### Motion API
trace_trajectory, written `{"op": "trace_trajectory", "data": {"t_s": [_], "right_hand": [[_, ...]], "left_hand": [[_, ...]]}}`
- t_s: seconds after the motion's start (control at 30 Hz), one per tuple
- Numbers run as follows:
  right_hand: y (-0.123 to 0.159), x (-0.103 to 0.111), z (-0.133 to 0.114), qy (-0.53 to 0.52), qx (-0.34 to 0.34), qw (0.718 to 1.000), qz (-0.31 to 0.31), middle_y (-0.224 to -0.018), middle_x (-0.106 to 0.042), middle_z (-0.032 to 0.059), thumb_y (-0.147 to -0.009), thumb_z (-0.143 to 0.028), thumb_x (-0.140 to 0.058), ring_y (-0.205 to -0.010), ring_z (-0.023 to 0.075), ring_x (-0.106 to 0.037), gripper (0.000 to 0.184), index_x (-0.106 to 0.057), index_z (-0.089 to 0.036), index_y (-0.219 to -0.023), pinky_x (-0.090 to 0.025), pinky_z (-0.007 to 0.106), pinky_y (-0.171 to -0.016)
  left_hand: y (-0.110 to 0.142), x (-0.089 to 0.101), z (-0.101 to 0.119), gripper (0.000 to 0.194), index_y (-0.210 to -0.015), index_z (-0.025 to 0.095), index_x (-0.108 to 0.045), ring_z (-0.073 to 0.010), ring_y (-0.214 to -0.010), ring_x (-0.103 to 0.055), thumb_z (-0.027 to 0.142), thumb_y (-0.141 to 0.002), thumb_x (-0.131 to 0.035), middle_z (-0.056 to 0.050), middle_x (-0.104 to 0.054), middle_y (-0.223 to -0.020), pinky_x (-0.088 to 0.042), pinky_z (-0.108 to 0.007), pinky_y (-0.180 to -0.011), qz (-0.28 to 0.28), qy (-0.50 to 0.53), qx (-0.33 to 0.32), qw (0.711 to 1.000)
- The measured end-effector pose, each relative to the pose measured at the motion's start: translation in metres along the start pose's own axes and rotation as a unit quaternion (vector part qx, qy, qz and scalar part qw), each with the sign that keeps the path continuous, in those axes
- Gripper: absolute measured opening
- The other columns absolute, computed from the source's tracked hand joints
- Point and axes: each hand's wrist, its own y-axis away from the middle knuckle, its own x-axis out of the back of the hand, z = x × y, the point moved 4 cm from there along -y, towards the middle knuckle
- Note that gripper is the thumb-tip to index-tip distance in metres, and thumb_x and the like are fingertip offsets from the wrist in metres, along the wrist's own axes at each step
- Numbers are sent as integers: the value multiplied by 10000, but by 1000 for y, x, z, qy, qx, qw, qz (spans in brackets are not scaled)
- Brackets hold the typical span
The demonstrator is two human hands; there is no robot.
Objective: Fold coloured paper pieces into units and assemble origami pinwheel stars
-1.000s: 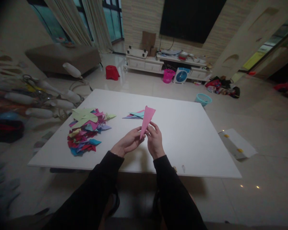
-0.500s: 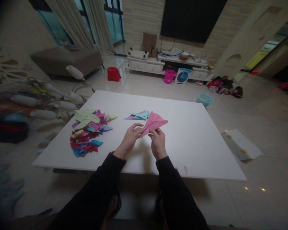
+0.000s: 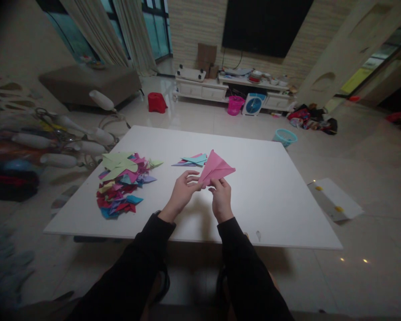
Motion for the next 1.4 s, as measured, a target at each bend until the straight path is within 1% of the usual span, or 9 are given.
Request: {"op": "trace_trajectory", "data": {"t_s": [0.23, 0.37, 0.53, 0.67, 0.73, 0.93, 1.13, 1.27, 1.4], "right_hand": [[-1, -1, 1, -11, -4, 1000, 18, -698, -621, -30, -685, -333, -669, -668, 139, -562, 156, -563, -220, -701, -387, 274, -611], [-2, 2, 1, -16, -8, 1000, 19, -696, -602, -44, -685, -335, -691, -668, 134, -548, 186, -544, -226, -715, -372, 263, -601], [-1, -1, 1, -4, -2, 1000, -13, -757, -610, -51, -701, -359, -759, -705, 127, -568, 272, -549, -232, -818, -385, 258, -634], [-2, -2, 4, 23, 20, 1000, 8, -811, -619, -51, -629, -351, -825, -744, 141, -595, 438, -551, -247, -955, -400, 254, -630], [-3, -1, 6, 35, 28, 999, 18, -822, -614, -49, -611, -342, -830, -751, 144, -599, 465, -549, -243, -968, -406, 251, -620], [-5, 1, 6, 62, 62, 995, 40, -815, -606, -44, -649, -337, -801, -731, 133, -582, 420, -574, -232, -986, -402, 238, -587], [-2, -1, 9, 92, 63, 994, 0, -859, -625, -21, -675, -349, -786, -754, 139, -590, 371, -612, -218, -975, -422, 246, -593], [-2, -3, 8, 71, 60, 996, -15, -854, -629, -15, -705, -354, -757, -752, 144, -608, 379, -632, -214, -1034, -414, 252, -593], [-2, -4, 8, 27, 67, 997, 7, -853, -635, -34, -702, -310, -737, -738, 129, -594, 368, -584, -241, -1029, -399, 240, -591]], "left_hand": [[-3, -1, -6, 342, -1049, 146, -600, -183, -677, -712, 312, -784, -736, -68, -726, -792, -542, -314, -704, 16, 29, 27, 999], [-3, 1, -11, 320, -967, 154, -596, -164, -679, -686, 277, -725, -766, -49, -721, -738, -519, -293, -706, 23, 62, 35, 997], [-1, 2, -9, 379, -948, 150, -595, -144, -694, -653, 224, -647, -814, -62, -720, -809, -486, -261, -664, 46, 54, 27, 997], [-1, -1, -5, 362, -941, 139, -601, -148, -709, -649, 226, -658, -809, -69, -705, -833, -489, -259, -639, 53, 25, 9, 998], [-1, -2, -4, 366, -927, 137, -605, -151, -708, -652, 224, -644, -821, -68, -703, -836, -503, -269, -642, 51, 10, 1, 999], [-3, -3, -5, 322, -831, 148, -588, -154, -679, -666, 215, -629, -831, -50, -707, -788, -512, -276, -637, 41, 4, -19, 999], [-3, 1, -6, 355, -848, 147, -591, -173, -711, -683, 184, -601, -843, -61, -724, -795, -517, -281, -649, 36, 12, -17, 999], [-4, 4, -6, 371, -861, 144, -592, -155, -704, -663, 220, -614, -858, -54, -715, -784, -516, -284, -673, 46, 26, -20, 998], [-4, 4, -9, 407, -843, 148, -577, -152, -748, -667, 235, -587, -882, -49, -709, -799, -530, -304, -742, 64, 68, -1, 996]]}}
